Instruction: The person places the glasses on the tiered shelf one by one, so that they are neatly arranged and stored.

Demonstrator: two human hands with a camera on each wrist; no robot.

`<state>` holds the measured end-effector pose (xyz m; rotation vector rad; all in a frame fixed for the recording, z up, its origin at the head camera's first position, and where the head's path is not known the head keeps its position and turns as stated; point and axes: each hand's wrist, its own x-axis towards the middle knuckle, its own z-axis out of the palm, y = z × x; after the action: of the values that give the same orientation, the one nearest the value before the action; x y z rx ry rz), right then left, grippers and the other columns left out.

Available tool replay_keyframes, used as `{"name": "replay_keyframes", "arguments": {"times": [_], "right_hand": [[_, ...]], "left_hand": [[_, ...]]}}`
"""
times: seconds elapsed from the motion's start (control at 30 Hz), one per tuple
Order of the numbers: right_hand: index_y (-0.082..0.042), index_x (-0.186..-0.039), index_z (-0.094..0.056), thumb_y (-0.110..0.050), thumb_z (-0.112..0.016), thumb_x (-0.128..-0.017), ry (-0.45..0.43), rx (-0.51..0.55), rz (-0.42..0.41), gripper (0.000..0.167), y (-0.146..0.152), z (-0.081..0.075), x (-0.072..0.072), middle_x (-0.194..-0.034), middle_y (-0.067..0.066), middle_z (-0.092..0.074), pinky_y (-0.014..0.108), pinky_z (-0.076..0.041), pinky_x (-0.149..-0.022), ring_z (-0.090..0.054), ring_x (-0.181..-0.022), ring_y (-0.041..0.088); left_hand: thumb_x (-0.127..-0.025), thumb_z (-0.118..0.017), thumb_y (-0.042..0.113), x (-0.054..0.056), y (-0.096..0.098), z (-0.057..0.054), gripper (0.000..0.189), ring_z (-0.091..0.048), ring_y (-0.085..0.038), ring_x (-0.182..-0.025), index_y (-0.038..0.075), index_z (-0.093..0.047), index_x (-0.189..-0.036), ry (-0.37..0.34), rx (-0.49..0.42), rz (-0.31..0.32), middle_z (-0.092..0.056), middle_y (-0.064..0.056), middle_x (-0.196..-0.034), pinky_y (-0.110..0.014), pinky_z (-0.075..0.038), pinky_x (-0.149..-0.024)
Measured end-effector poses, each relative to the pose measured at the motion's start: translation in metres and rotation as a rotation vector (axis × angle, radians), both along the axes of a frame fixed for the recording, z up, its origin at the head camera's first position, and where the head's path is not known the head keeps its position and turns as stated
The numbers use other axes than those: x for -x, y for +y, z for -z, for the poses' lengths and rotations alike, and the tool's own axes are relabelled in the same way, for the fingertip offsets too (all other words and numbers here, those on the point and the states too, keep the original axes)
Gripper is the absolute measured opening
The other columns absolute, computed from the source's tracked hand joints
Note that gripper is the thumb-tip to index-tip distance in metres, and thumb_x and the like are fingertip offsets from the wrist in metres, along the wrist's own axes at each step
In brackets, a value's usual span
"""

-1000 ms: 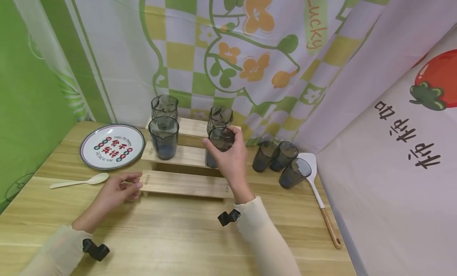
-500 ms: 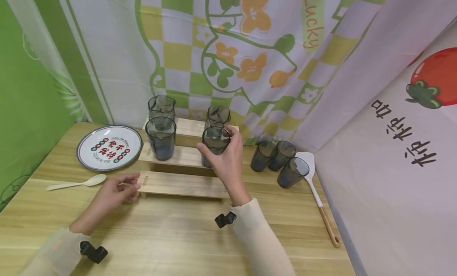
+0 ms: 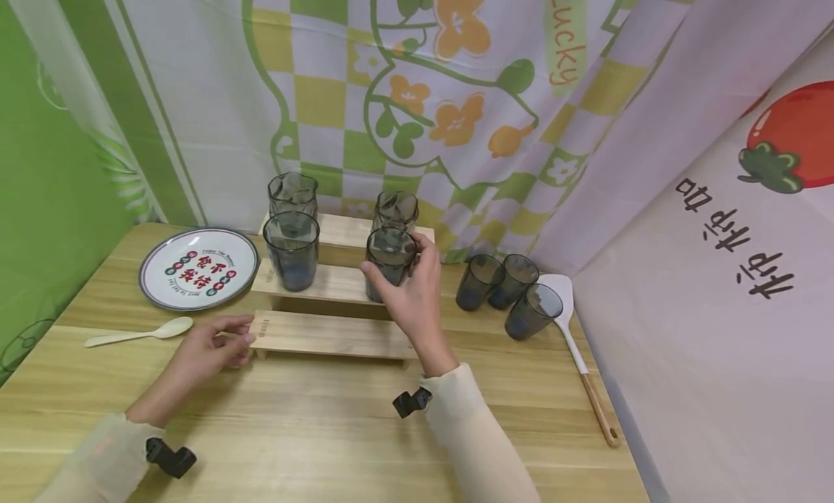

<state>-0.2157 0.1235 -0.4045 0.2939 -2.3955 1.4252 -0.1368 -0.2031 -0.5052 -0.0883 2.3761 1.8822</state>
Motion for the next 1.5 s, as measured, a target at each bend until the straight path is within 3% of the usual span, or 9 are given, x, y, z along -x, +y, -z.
{"name": "replay_keyframes", "arguments": {"times": [0.2, 0.43, 0.6, 0.8, 0.9, 1.13, 1.37, 1.5], "right_hand": [[-0.014, -0.152, -0.033, -0.054, -0.081, -0.082, 0.024, 0.064, -0.046, 0.094, 0.015, 0.003, -0.004, -0.14, 0.009, -0.043, 0.051, -0.051, -0.094, -0.048, -0.115, 0.025], [-0.017, -0.149, -0.037, -0.039, -0.074, -0.094, 0.029, 0.085, -0.034, 0.07, 0.06, 0.017, -0.011, -0.137, 0.012, -0.047, 0.053, -0.05, -0.097, -0.049, -0.117, 0.031], [-0.011, -0.148, -0.039, -0.032, -0.073, -0.096, 0.029, 0.059, 0.08, 0.065, 0.091, 0.03, -0.011, -0.135, 0.014, -0.05, 0.053, -0.051, -0.092, -0.05, -0.115, 0.032], [-0.003, -0.143, -0.044, -0.037, -0.073, -0.095, 0.028, 0.038, 0.284, 0.066, 0.118, 0.047, 0.002, -0.133, 0.018, -0.048, 0.046, -0.051, -0.085, -0.048, -0.112, 0.034], [-0.002, -0.144, -0.042, -0.035, -0.073, -0.095, -0.012, 0.025, 0.335, 0.067, 0.127, 0.055, 0.007, -0.136, 0.02, -0.044, 0.048, -0.051, -0.086, -0.046, -0.115, 0.037], [-0.008, -0.153, -0.029, -0.039, -0.071, -0.095, -0.143, 0.022, 0.293, 0.078, 0.137, 0.065, 0.015, -0.151, 0.023, -0.029, 0.054, -0.05, -0.101, -0.036, -0.13, 0.038], [-0.006, -0.152, -0.027, -0.035, -0.075, -0.093, -0.114, 0.011, 0.299, 0.081, 0.134, 0.065, 0.012, -0.141, 0.024, -0.032, 0.051, -0.049, -0.096, -0.04, -0.121, 0.041], [-0.005, -0.155, -0.023, -0.042, -0.075, -0.092, -0.118, -0.018, 0.297, 0.089, 0.134, 0.064, 0.017, -0.144, 0.023, -0.032, 0.051, -0.045, -0.103, -0.037, -0.128, 0.04]], "left_hand": [[-0.101, -0.064, 0.004, 0.001, 0.001, 0.001, 0.046, -0.068, -0.024, -0.081, -0.012, -0.049, -0.141, -0.001, -0.005, -0.005, -0.056, -0.026, -0.118, -0.032, -0.065, -0.071], [-0.101, -0.064, 0.006, 0.002, 0.0, 0.003, 0.046, -0.069, -0.025, -0.082, -0.012, -0.049, -0.141, -0.004, 0.018, -0.008, -0.056, -0.026, -0.119, -0.032, -0.065, -0.072], [-0.101, -0.064, 0.005, 0.0, -0.004, 0.001, 0.046, -0.069, -0.029, -0.084, -0.011, -0.05, -0.141, -0.012, 0.026, -0.023, -0.056, -0.026, -0.119, -0.033, -0.065, -0.074], [-0.101, -0.064, 0.006, -0.003, -0.005, 0.0, 0.046, -0.069, -0.028, -0.085, -0.011, -0.049, -0.141, -0.036, 0.013, -0.028, -0.056, -0.025, -0.119, -0.034, -0.065, -0.075], [-0.101, -0.065, 0.006, -0.004, -0.003, -0.001, 0.047, -0.069, -0.028, -0.085, -0.012, -0.049, -0.141, -0.038, 0.002, -0.024, -0.056, -0.025, -0.119, -0.034, -0.065, -0.074], [-0.101, -0.065, 0.006, -0.002, 0.0, -0.001, 0.047, -0.069, -0.028, -0.085, -0.011, -0.049, -0.142, -0.033, -0.005, -0.021, -0.055, -0.026, -0.12, -0.034, -0.065, -0.074], [-0.101, -0.064, 0.006, 0.0, 0.001, 0.0, 0.046, -0.069, -0.025, -0.084, -0.01, -0.05, -0.142, -0.026, 0.002, -0.017, -0.055, -0.025, -0.119, -0.033, -0.065, -0.074], [-0.101, -0.064, 0.007, 0.001, 0.002, -0.001, 0.046, -0.069, -0.025, -0.084, -0.01, -0.05, -0.142, -0.035, 0.004, -0.018, -0.055, -0.025, -0.12, -0.034, -0.065, -0.074]]}}
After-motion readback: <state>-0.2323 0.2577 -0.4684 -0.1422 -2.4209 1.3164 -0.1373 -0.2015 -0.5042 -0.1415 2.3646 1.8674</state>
